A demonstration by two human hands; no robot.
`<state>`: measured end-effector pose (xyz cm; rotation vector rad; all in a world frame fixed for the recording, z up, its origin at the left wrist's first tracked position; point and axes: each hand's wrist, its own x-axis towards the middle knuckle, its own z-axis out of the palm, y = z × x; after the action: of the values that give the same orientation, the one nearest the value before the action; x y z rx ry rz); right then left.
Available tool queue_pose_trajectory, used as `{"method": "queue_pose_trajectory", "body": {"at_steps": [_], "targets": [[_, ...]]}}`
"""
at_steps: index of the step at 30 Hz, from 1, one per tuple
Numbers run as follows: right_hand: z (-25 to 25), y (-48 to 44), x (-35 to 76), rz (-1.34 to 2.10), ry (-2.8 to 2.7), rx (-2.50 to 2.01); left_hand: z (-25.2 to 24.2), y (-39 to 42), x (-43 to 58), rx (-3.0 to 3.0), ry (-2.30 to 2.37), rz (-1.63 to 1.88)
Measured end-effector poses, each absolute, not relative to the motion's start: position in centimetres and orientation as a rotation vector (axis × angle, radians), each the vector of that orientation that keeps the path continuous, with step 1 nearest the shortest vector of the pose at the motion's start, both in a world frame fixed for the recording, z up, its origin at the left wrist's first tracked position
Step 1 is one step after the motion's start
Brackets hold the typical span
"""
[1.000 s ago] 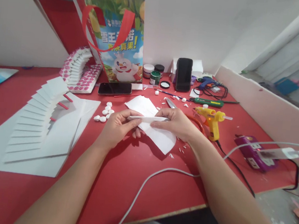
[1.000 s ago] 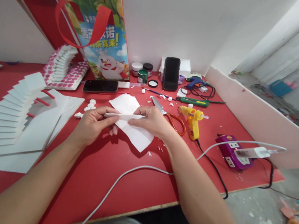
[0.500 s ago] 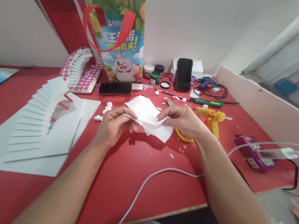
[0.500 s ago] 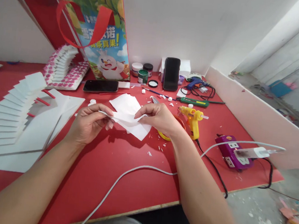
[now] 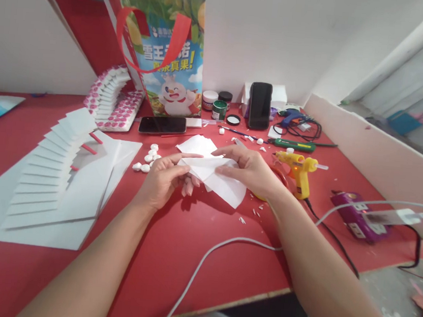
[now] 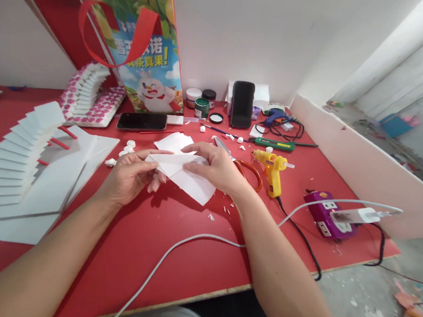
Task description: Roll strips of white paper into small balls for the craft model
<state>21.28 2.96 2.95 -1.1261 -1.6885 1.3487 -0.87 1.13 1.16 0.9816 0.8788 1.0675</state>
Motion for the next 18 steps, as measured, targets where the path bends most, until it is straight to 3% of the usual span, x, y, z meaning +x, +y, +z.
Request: {"method": "queue_pose_trajectory", "body": {"at_steps": [4,18], "targets": [[2.77,2.99,21.60,1.444,-1.657,-1.023,1.13,1.20,-1.18,0.977,0.860,1.040],[2.77,2.81,21.25,1.311,-1.697,-0.983,0.61,1.00,-0.81,1.058,0.853,1.002]]}}
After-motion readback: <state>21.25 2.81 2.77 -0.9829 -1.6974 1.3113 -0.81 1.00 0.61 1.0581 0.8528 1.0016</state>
